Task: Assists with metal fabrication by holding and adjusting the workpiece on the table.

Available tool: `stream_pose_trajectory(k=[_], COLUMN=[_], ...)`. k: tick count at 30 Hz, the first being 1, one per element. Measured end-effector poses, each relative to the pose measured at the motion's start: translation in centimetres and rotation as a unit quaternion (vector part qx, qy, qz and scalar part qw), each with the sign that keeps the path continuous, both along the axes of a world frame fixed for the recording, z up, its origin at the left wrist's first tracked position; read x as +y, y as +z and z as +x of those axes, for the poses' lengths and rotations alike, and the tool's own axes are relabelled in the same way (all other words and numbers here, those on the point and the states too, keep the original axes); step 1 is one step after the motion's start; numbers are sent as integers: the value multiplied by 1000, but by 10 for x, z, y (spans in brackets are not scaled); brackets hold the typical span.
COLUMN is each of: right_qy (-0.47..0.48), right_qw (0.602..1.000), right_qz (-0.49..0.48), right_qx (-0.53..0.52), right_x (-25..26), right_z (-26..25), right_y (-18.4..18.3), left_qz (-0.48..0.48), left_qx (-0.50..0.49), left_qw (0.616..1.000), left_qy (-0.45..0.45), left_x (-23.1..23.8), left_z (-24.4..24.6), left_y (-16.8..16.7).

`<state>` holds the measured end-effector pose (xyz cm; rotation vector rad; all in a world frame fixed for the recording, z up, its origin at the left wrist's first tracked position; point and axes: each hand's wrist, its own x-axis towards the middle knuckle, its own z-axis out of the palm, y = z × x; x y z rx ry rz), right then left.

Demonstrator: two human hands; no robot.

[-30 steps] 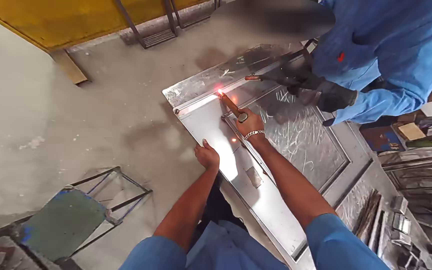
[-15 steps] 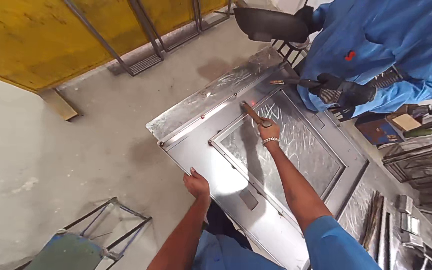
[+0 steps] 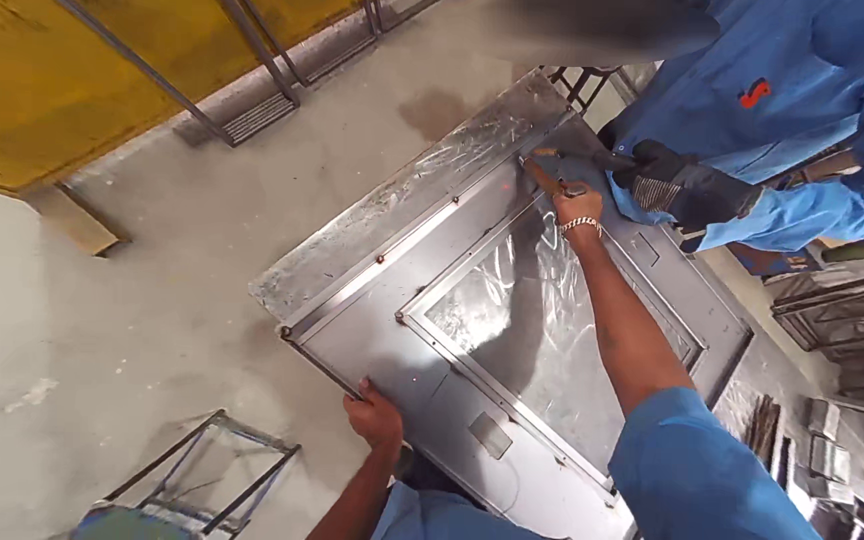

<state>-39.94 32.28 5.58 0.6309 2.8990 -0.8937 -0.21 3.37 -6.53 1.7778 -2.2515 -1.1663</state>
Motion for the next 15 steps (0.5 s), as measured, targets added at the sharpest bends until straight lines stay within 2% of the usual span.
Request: stream_pose_trajectory(k=[3,11,15], right_qy=[9,29,24], right_qw=[1000,999,1000], right_qz=[-15,-14,-7], right_qx=[-19,17,-8], right_x=[7,8,7], right_z=[-7,18,5], right_y=[10,-11,-1], left_qz=[-1,0,-5], left_qx=[-5,-3,-7], left_qw=[1000,1000,1000], left_qy=[3,11,0], left_x=[1,1,0], left_z=[-2,2,-1], left_y=[0,-2,0])
